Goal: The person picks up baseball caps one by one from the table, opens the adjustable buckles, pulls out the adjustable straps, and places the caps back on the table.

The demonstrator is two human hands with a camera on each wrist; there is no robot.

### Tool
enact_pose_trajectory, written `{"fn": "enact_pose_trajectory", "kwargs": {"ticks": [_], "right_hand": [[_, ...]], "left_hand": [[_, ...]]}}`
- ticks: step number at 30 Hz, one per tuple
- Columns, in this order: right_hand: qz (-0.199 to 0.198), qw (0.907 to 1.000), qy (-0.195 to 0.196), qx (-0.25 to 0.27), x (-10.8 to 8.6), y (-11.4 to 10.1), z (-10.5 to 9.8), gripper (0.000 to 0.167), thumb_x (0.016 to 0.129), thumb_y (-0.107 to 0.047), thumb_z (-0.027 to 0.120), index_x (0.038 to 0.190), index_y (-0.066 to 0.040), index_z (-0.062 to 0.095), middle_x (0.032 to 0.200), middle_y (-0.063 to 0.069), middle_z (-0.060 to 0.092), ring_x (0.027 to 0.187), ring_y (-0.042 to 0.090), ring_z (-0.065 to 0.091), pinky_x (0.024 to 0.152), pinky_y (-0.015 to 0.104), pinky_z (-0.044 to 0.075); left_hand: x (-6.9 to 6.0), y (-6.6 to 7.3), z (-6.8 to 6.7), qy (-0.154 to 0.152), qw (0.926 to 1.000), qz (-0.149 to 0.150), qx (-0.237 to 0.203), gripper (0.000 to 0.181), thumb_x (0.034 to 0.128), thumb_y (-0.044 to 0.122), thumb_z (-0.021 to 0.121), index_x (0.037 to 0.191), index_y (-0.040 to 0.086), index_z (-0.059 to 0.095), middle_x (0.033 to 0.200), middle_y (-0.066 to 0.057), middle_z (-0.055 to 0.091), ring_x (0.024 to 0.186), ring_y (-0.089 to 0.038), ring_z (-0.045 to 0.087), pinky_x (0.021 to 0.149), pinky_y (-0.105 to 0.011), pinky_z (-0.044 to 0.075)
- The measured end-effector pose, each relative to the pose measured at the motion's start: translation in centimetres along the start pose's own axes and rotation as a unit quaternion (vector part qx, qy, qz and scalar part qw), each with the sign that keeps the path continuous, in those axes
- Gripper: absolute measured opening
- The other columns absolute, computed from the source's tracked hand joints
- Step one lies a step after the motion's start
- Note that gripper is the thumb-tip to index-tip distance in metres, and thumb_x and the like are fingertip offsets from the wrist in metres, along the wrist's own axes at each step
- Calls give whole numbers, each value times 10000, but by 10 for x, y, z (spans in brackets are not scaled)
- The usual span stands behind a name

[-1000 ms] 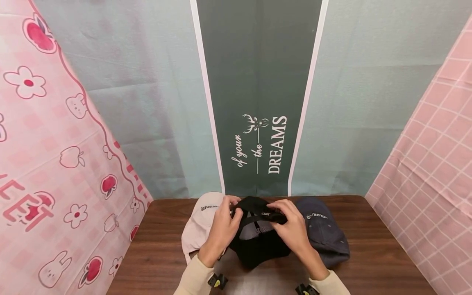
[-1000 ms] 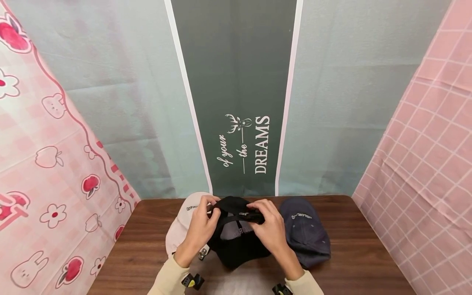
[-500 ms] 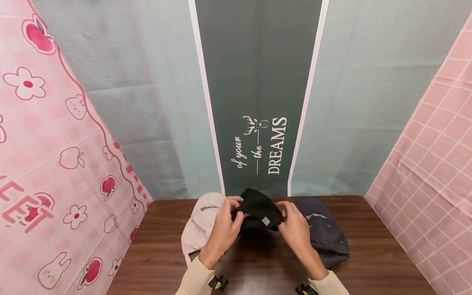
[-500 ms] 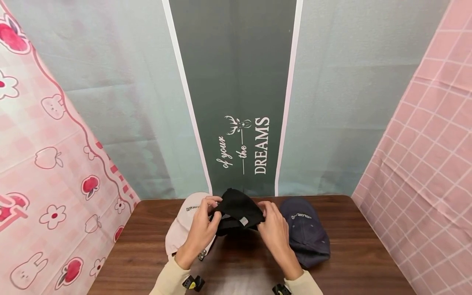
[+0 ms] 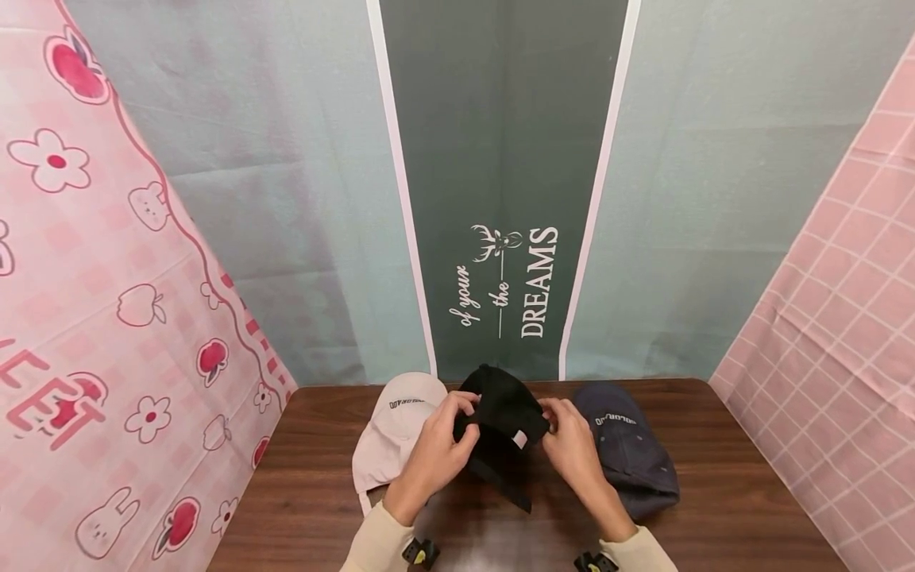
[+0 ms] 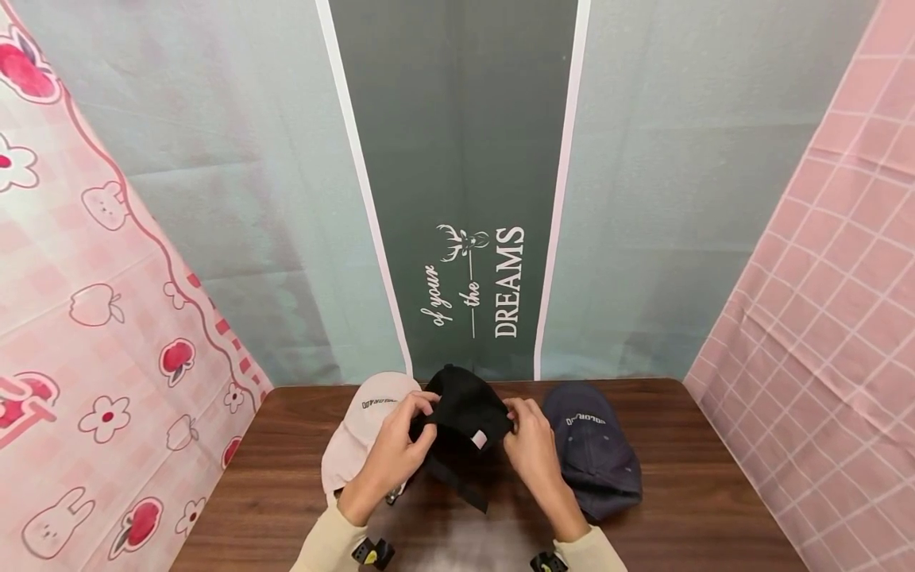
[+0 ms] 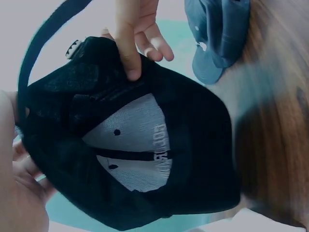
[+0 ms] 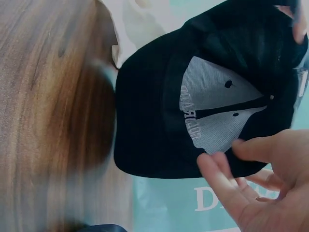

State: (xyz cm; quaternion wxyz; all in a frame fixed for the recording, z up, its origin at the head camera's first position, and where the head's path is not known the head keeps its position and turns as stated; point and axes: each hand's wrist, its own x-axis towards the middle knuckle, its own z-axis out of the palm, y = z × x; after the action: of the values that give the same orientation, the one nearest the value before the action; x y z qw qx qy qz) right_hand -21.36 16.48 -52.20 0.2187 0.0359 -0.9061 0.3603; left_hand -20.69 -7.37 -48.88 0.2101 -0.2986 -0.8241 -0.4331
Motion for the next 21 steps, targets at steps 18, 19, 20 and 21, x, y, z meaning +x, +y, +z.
{"fn": "enact_pose_trajectory", "kwargs": {"ticks": [18, 19, 20, 21], "right_hand": [[706, 9913, -947, 573, -8, 19, 10, 382, 965, 79, 555, 1312, 4, 697, 1253, 179, 724, 1045, 278, 709, 816, 375, 542], [723, 9911, -972, 549, -8, 21, 11, 373, 971, 73, 553, 1307, 5, 701, 1248, 177, 725, 1040, 275, 701, 811, 377, 533], [737, 9909, -993, 531, -9, 22, 12, 368, 974, 68, 552, 1303, 5, 705, 1241, 176, 726, 1030, 275, 691, 808, 381, 523], [764, 9905, -1020, 525, -9, 23, 14, 368, 972, 68, 551, 1300, 7, 706, 1241, 178, 724, 1029, 278, 686, 811, 386, 518]], "left_hand": [[-27, -33, 15, -1045, 9915, 290, 725, 300, 848, 85, 782, 1043, 182, 577, 1359, -14, 635, 1293, -201, 629, 1004, -378, 538], [-29, -35, 16, -1089, 9905, 310, 779, 311, 838, 83, 792, 1045, 181, 581, 1360, -18, 635, 1296, -205, 626, 1010, -378, 537], [-30, -38, 17, -1133, 9895, 321, 833, 320, 831, 84, 800, 1048, 181, 586, 1361, -18, 633, 1298, -205, 624, 1017, -377, 536], [-32, -41, 19, -1178, 9887, 317, 876, 327, 826, 84, 806, 1054, 179, 592, 1362, -18, 632, 1301, -205, 622, 1024, -376, 537]]}}
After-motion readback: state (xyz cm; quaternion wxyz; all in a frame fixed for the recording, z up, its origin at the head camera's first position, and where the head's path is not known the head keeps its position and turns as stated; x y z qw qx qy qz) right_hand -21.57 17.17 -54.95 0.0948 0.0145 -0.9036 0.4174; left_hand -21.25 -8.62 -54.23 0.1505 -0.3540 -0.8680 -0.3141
